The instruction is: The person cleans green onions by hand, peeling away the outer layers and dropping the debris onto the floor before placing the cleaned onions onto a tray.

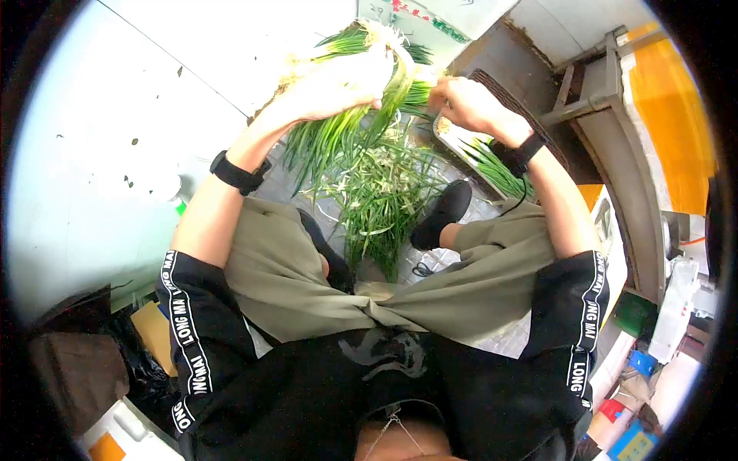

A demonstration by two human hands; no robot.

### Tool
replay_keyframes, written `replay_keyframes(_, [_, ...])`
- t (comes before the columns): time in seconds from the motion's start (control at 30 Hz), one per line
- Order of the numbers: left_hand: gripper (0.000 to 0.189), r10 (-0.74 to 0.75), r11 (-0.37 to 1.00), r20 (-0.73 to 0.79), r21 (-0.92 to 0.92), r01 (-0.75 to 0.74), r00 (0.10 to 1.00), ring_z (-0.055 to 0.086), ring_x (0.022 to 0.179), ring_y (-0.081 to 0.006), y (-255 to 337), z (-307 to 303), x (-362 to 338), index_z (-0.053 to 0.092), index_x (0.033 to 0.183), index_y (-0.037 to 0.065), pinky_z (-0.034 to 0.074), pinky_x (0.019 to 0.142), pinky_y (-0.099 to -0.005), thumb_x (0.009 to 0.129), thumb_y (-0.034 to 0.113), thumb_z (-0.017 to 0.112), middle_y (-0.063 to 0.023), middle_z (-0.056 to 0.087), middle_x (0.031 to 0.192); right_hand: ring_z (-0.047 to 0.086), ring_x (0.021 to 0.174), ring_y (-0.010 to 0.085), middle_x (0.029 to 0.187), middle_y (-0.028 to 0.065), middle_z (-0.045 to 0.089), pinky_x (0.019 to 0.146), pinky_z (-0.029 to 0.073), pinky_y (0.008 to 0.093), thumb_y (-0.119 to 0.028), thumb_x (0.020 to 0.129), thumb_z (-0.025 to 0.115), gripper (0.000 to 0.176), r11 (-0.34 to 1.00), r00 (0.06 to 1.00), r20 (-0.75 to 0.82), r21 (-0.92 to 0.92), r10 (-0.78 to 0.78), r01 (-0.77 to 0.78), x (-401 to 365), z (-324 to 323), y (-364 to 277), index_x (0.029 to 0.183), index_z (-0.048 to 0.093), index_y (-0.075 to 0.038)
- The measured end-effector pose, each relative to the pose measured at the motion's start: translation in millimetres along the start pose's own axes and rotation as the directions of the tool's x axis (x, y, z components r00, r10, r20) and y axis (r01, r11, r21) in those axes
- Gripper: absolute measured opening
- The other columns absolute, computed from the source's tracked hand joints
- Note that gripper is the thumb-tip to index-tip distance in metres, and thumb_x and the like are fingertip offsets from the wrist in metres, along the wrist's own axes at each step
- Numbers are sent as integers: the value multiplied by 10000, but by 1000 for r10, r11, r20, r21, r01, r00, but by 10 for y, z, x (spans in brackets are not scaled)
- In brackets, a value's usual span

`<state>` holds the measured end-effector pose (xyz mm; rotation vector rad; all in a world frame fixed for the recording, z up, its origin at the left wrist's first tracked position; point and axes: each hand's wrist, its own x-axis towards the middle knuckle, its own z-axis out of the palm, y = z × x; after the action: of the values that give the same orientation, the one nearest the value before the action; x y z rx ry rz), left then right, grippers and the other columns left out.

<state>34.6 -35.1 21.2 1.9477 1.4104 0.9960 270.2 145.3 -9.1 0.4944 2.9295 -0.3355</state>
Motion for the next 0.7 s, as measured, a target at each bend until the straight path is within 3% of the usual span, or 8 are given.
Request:
replay_keyframes(0.07, [210,28,999,-10,41,-28,1000,643,861,-179,-15,11,-12,619,928,24,505,838,-352,914,233,601,-55,683,866,669,827,360,878,143,697,758,540,451,-161,849,623,178,961,921,-285,-3,-266,276,-4,-48,-3,991,685,-75])
replay_keyframes(0.13, [211,16,997,7,73,-17,1000,635,881,-180,-18,-8,-25,622,918,26,496,855,-351,916,235,597,-51,680,875,671,847,361,924,157,695,765,540,450,-192,846,648,229,969,954,-201,61,-224,241,-32,-134,-66,1045,665,-80])
replay_keyframes(0.2, [213,9,994,28,107,-12,1000,628,901,-181,-12,-35,-14,625,908,27,487,871,-350,919,237,594,-47,678,884,675,862,360,933,164,696,762,542,451,-189,844,650,228,991,993,-43,-81,-107,103,-83,-196,-220,1045,668,-84])
replay_keyframes(0.33, [258,-116,989,59,94,110,992,610,937,-196,223,-167,13,669,934,70,466,893,-339,904,320,611,-47,673,921,675,874,371,908,181,695,777,548,459,-108,857,581,213,979,998,-30,-199,-53,46,-83,-184,-370,1056,654,-83])
replay_keyframes(0.4, [283,-196,967,82,183,178,977,606,942,-197,327,-215,16,685,949,89,461,896,-336,895,360,622,-48,670,936,649,936,389,943,209,640,798,539,480,-53,794,575,186,988,997,-72,-152,-34,23,-96,-155,-419,959,652,-21])
replay_keyframes(0.53, [353,-245,969,52,36,244,968,616,911,-189,151,-180,-47,703,1008,111,479,859,-338,874,434,660,-50,667,961,635,854,362,970,167,563,761,527,482,-80,819,601,191,974,947,-281,-204,-155,99,-39,-23,-343,999,602,-15])
replay_keyframes(0.63, [375,-285,956,44,-55,287,957,619,903,-164,145,-182,-58,679,1070,80,492,826,-332,866,393,711,-40,666,967,644,809,325,990,151,562,725,542,449,-147,857,645,204,995,920,-385,-85,-78,49,-61,-223,-521,1032,592,-56])
replay_keyframes(0.7, [396,-302,948,39,-92,304,952,619,902,-150,204,-163,-51,660,1106,63,497,811,-328,861,365,737,-34,665,965,642,748,307,988,126,556,678,550,425,-238,878,683,267,969,772,-635,196,8,151,-91,-411,-704,1088,590,-102])
